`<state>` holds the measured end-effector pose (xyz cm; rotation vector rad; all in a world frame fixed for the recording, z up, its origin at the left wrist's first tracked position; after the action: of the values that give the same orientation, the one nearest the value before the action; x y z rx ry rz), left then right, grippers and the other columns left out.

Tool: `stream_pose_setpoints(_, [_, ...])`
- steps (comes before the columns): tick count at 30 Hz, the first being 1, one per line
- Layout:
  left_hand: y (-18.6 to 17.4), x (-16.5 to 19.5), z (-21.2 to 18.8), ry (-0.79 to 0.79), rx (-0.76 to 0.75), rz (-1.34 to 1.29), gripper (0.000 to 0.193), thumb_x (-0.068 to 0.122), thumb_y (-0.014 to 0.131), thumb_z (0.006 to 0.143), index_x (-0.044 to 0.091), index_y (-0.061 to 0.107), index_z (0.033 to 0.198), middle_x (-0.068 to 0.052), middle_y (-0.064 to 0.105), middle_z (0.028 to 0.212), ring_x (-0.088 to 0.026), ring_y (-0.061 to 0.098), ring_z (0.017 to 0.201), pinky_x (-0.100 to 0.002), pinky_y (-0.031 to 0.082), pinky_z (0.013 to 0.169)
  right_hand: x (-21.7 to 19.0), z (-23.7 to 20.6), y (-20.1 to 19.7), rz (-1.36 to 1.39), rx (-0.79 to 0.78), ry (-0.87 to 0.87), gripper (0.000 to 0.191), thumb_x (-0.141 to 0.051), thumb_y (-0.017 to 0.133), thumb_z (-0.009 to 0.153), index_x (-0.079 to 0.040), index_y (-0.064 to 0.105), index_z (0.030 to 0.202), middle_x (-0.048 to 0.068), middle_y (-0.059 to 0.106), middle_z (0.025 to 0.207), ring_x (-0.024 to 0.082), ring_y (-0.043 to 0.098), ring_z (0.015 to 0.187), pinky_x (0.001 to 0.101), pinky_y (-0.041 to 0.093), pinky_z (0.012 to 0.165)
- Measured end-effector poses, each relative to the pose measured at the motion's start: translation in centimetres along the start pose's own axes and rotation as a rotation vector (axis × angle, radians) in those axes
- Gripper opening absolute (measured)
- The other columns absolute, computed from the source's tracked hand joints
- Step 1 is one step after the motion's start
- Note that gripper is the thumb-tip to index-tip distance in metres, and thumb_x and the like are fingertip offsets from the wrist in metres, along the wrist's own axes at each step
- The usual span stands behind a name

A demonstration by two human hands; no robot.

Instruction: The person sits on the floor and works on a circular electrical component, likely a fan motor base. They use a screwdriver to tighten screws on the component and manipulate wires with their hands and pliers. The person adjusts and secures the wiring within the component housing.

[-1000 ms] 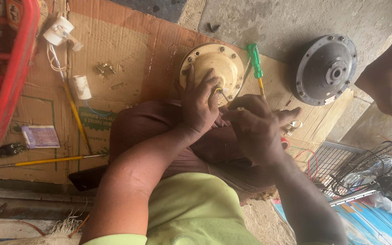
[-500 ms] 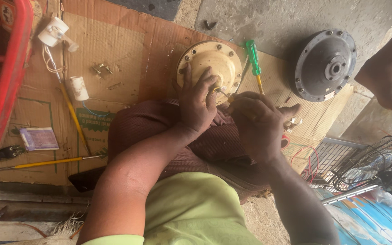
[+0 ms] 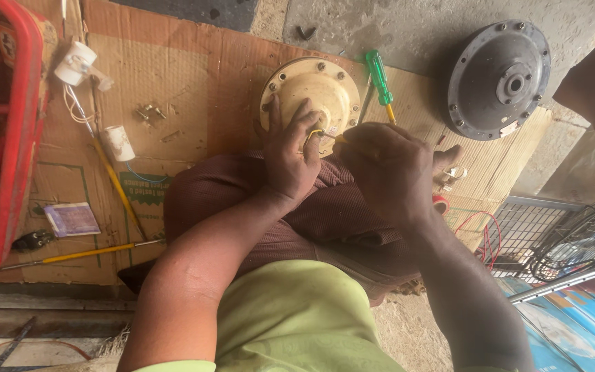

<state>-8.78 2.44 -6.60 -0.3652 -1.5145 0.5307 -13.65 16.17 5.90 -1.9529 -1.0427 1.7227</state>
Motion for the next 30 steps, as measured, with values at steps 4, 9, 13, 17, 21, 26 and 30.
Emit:
stream_pose_setpoints(4, [0.5,0.0,0.1,-0.013,-0.004,0.019,0.035,0.005,0.074,0.09,0.014,0.064,0.123,-0.007,0.065,0.143,-0.047,0.035,0.152,-0.074,0.014,0.123,2.2,-1.3,0.2,0.085,0.034,0.275,0.021,-0.011,0.086,0.087,-0.003,0.071,0.098,0.008,0.077,0.089,0.016,0.075,0.078,0.0292,0.06,0.073])
stream_pose_setpoints(9, [1.1,0.1,-0.1,-0.032,-0.027,0.019,0.034,0.005,0.072,0.091,0.013,0.064,0.123,-0.006,0.065,0.143,-0.047,0.034,0.153,-0.073,0.014,0.123,0.5,-3.2,0.8,0.144,0.186,0.048,0.018,0.001,0.082,0.09,-0.004,0.066,0.099,0.011,0.073,0.105,0.02,0.075,0.087,0.0311,0.06,0.075])
stream_pose_setpoints(13, [1.3,0.2,-0.4,-0.026,-0.029,0.03,0.033,0.005,0.071,0.091,0.013,0.064,0.122,-0.007,0.065,0.143,-0.047,0.034,0.152,-0.071,0.014,0.124,0.3,-4.1,0.7,0.111,0.242,-0.025,0.02,0.002,0.081,0.09,-0.004,0.064,0.098,0.011,0.072,0.106,0.023,0.074,0.091,0.0323,0.059,0.078])
stream_pose_setpoints(17, [1.6,0.2,-0.8,-0.027,-0.03,0.039,0.032,0.006,0.071,0.093,0.014,0.064,0.123,-0.006,0.066,0.143,-0.046,0.034,0.154,-0.07,0.014,0.126,0.0,-4.7,0.6,0.114,0.258,-0.06,0.017,0.005,0.078,0.09,-0.004,0.066,0.097,0.011,0.072,0.107,0.024,0.074,0.091,0.0333,0.059,0.078])
stream_pose_setpoints(21, [1.6,0.2,-1.4,-0.029,-0.032,0.043,0.034,0.006,0.071,0.092,0.014,0.063,0.124,-0.006,0.066,0.143,-0.045,0.032,0.154,-0.068,0.014,0.126,0.2,-5.2,0.5,0.088,0.226,-0.058,0.015,0.006,0.077,0.092,-0.004,0.066,0.095,0.011,0.073,0.108,0.023,0.075,0.09,0.034,0.06,0.076])
stream_pose_setpoints(26, [1.7,0.0,-2.2,-0.025,-0.033,0.056,0.034,0.006,0.071,0.092,0.014,0.064,0.123,-0.005,0.066,0.143,-0.044,0.032,0.154,-0.066,0.014,0.125,0.5,-6.3,0.7,0.108,0.239,-0.089,0.016,0.007,0.077,0.093,-0.004,0.066,0.097,0.011,0.073,0.11,0.025,0.076,0.096,0.0349,0.061,0.079])
stream_pose_setpoints(30, [1.9,-0.3,-2.8,-0.028,-0.037,0.069,0.033,0.006,0.071,0.093,0.015,0.063,0.124,-0.003,0.066,0.143,-0.043,0.033,0.155,-0.064,0.017,0.126,0.4,-7.3,1.3,0.079,0.257,-0.154,0.017,0.01,0.075,0.092,-0.003,0.066,0.098,0.011,0.072,0.113,0.028,0.076,0.104,0.0363,0.062,0.085])
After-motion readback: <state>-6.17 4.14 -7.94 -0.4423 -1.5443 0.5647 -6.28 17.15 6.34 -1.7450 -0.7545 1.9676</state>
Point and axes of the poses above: each hand's wrist, its own z-axis towards the middle knuckle, its own y-axis out of the palm, x = y × z, the point moved 8 cm from there along z, towards the middle knuckle
